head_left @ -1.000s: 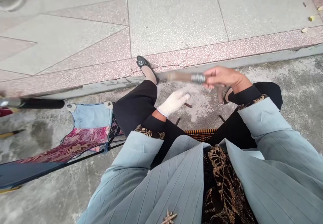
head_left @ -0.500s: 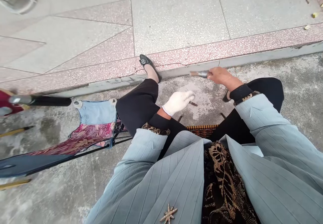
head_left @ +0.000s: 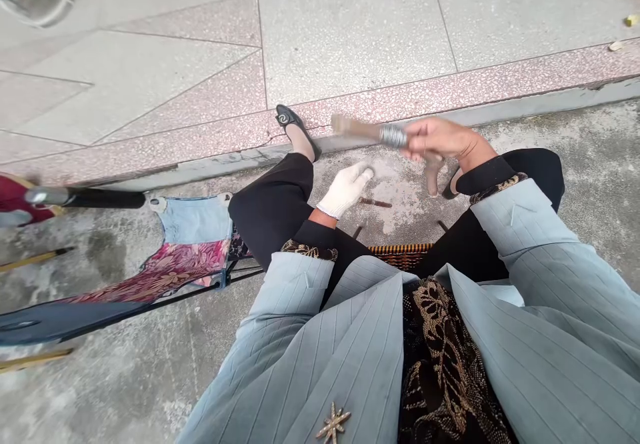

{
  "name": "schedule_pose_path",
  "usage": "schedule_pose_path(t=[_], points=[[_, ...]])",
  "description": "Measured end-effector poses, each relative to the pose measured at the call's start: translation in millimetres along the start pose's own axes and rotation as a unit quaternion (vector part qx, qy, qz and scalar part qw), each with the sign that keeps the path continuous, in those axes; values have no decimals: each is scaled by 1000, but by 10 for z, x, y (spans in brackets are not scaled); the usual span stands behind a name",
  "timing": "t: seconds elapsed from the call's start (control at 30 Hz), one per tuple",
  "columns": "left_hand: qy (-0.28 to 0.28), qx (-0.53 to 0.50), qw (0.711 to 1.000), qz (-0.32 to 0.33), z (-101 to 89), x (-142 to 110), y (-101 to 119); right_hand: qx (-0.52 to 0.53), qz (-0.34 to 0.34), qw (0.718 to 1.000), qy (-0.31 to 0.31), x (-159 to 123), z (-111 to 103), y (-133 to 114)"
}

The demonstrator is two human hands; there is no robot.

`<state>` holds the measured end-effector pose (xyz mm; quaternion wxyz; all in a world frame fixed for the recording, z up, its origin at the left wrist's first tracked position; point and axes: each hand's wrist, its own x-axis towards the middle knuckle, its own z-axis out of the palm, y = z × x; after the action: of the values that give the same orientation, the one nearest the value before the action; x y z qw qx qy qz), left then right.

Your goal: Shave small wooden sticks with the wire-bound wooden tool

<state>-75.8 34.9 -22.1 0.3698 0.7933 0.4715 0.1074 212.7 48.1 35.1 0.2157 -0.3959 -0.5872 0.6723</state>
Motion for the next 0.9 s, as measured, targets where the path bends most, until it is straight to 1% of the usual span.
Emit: schedule_pose_path(t=[0.03,0.07,0.1,0.13,0.17,0.2,0.27,0.3,0.37,0.43,0.5,0.57,0.63,0.7,0.77,0.83,0.9], points=[[-11,-26,1000,6,20,2,11,28,-19,995,90,-3,-44,-16],[-26,-41,999,13,40,3,20,46,-19,985,165,4,-75,-23],[-45,-40,998,20,59,6,26,55,-4,973,224,20,-93,-20],[-64,-24,997,29,76,9,29,59,18,961,268,42,-99,-7],[-85,0,996,39,93,12,28,58,42,951,300,67,-96,15],[-106,26,993,48,109,16,24,53,64,944,320,91,-88,43],[-137,65,987,57,139,20,19,21,96,936,339,132,-70,107],[-144,77,985,59,153,20,21,-10,111,933,342,148,-63,136],[-147,96,983,62,176,11,34,-104,140,925,338,172,-53,178],[-145,121,980,64,189,-7,57,-235,177,904,310,192,-35,189],[-144,143,977,73,185,-32,81,-364,228,869,245,207,6,180],[-132,153,977,76,167,-58,99,-449,283,836,139,214,76,174],[-103,151,981,62,140,-76,105,-487,308,817,19,216,165,189],[-66,136,988,42,112,-77,93,-480,294,822,-87,216,253,223],[-21,103,994,14,86,-59,65,-440,272,839,-166,216,313,248],[30,57,998,-22,71,-28,24,-356,242,871,-235,203,327,236],[70,9,996,-47,74,6,-16,-253,188,908,-276,160,286,178]])
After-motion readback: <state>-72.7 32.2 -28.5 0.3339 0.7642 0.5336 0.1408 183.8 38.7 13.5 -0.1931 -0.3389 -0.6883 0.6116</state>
